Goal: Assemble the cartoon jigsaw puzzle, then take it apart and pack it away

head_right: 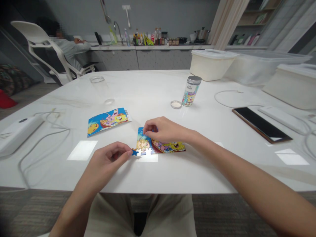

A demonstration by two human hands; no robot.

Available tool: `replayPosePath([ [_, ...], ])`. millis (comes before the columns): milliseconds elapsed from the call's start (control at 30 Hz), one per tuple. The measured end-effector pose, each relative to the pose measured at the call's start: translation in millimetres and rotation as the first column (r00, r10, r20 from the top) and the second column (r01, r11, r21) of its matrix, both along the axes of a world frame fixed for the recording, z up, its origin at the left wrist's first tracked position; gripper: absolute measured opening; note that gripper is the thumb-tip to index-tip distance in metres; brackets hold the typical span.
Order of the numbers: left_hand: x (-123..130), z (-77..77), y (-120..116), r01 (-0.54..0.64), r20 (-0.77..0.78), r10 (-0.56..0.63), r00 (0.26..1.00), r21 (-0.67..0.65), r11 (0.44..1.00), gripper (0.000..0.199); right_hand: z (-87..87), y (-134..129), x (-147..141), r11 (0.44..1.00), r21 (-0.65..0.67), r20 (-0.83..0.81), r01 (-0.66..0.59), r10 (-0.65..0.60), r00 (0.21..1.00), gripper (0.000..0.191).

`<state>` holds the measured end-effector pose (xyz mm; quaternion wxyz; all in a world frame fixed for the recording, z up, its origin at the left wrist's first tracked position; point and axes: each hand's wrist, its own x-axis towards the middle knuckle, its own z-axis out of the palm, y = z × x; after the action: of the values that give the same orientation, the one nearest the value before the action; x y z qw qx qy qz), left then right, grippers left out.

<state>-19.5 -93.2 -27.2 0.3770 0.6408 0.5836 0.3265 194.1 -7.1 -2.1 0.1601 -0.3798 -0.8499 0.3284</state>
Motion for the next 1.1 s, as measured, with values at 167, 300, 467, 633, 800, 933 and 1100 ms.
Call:
replayPosePath([
  [167, 1.1, -0.1, 0.3, -0.004, 0.048, 0.005, 0.999, -0.014, 1.0, 0.021, 4.9, -13.1, -6.7, 0.962, -0.182, -0.057, -0.203, 0.196, 0.979, 0.016],
  [300, 1.3, -0.7, 0.0, 0.006, 0.049, -0.005, 0.999, -0.018, 1.0, 0.023, 2.3, -19.6, -12.3, 0.963, -0.203, -0.092, -0.176, 0.161, 0.983, 0.013],
  [467, 2.3, 2.1, -0.9, 0.043, -0.004, -0.043, 0.999, -0.005, 0.999, 0.021, -1.6, -16.4, -11.3, 0.946, -0.29, -0.118, -0.143, 0.112, 0.987, 0.013],
  [633, 0.8, -1.1, -4.7, 0.158, -0.146, -0.137, 0.98, 0.146, 0.977, 0.014, 1.9, -9.5, -6.7, 0.963, -0.236, -0.09, -0.133, 0.114, 0.989, 0.014],
  [800, 0.2, -5.2, -8.6, 0.325, -0.315, -0.257, 0.914, 0.188, 0.927, 0.019, 4.7, -8.4, -4.3, 0.957, -0.253, 0.014, -0.138, 0.146, 0.989, 0.016],
  [933, 0.4, -3.6, -10.3, 0.356, -0.366, -0.275, 0.889, 0.175, 0.918, 0.022, 4.9, -9.7, -3.4, 0.96, -0.248, 0.05, -0.127, 0.144, 0.988, 0.017],
  [1100, 1.1, -2.0, -10.1, 0.36, -0.379, -0.276, 0.883, 0.174, 0.917, 0.022, 5.9, -10.0, -2.6, 0.964, -0.228, 0.071, -0.139, 0.158, 0.985, 0.018],
])
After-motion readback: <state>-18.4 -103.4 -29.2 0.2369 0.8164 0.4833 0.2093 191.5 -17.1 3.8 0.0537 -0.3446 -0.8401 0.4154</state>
